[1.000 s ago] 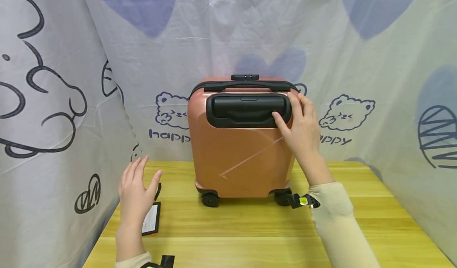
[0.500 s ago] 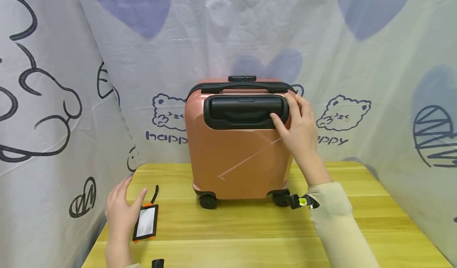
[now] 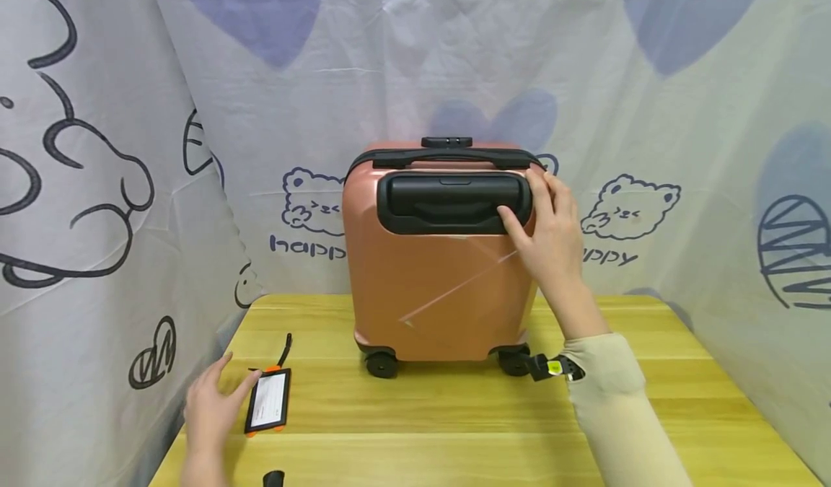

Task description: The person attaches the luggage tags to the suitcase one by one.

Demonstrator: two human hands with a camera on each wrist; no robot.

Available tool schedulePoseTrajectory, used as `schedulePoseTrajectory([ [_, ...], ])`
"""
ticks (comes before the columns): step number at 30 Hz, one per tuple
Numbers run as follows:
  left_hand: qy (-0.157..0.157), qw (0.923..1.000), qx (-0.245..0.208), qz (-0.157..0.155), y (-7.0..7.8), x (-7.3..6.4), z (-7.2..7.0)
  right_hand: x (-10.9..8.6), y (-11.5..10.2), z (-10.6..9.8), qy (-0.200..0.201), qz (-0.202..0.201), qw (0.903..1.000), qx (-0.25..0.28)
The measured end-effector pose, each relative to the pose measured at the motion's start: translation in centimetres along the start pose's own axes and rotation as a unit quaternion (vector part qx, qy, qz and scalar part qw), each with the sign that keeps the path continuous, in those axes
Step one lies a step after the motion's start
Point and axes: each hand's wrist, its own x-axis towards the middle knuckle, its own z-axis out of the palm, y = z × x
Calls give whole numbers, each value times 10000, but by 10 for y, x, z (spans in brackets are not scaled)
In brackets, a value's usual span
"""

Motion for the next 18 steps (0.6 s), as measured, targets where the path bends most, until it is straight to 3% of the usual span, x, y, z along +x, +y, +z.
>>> schedulePoseTrajectory([
  [5,-11,9985,538,10,-9,1,17,-1,0,0,-1,-4,10000,8],
  [11,-128,9972,731,-15,-9,1,30,-1,-1,0,-15,39,10000,-4],
  [18,-611,9943,846,-200,-6,2,39,-1,-1,-1,-62,104,9999,-9],
])
